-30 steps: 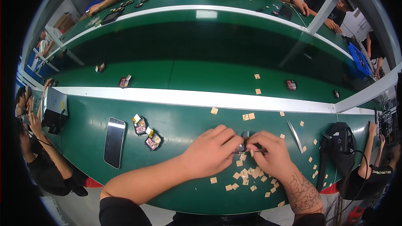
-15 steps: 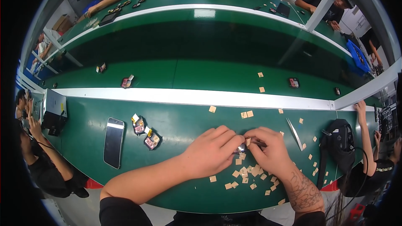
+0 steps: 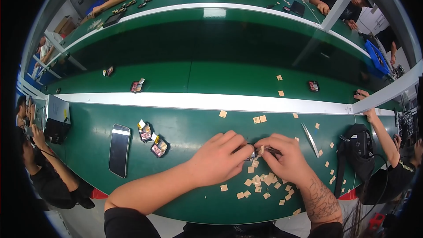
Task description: The person is assembling small electronic components or microchips onto printed circuit boards or similar sub-assemblies at an industrial workstation.
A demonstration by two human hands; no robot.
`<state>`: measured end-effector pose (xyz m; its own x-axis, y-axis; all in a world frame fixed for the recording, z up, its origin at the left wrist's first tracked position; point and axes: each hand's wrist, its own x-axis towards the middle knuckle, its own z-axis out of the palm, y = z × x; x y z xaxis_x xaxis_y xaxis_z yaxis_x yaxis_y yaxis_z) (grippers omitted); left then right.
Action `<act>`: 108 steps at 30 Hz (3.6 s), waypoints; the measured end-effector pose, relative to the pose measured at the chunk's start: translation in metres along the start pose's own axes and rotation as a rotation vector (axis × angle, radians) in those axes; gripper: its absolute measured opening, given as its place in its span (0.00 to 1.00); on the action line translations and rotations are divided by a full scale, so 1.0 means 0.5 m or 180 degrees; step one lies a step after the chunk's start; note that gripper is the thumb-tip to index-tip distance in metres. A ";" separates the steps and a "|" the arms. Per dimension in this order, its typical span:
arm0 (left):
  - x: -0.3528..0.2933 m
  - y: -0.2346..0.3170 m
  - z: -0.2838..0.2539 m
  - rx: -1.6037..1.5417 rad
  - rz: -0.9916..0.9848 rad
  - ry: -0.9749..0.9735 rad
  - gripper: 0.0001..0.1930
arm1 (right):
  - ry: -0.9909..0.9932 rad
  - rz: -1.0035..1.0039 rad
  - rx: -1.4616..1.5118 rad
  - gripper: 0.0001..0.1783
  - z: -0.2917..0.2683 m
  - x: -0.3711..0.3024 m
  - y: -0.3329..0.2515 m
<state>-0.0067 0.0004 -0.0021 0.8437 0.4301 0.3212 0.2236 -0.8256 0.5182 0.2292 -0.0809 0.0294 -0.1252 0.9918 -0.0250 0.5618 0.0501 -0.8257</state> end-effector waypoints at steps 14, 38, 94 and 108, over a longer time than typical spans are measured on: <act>-0.009 -0.001 0.000 0.0496 0.0211 -0.0201 0.20 | -0.0260 -0.0152 -0.0197 0.17 -0.022 -0.001 0.002; 0.001 0.003 -0.003 0.0137 0.0104 0.0074 0.16 | 0.0238 -0.0634 -0.0586 0.15 0.029 -0.011 0.007; 0.004 0.015 0.004 -0.0002 -0.0047 0.0261 0.23 | 0.0381 -0.0065 -0.0188 0.17 0.015 -0.004 0.005; 0.028 0.020 0.002 -0.2035 -0.1241 -0.0093 0.11 | 0.0353 -0.0086 0.0784 0.10 0.026 -0.025 0.014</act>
<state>0.0078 -0.0022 0.0065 0.7759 0.6309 0.0035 0.1893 -0.2382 0.9526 0.2239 -0.0947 0.0166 -0.0393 0.9980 0.0495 0.3418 0.0600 -0.9378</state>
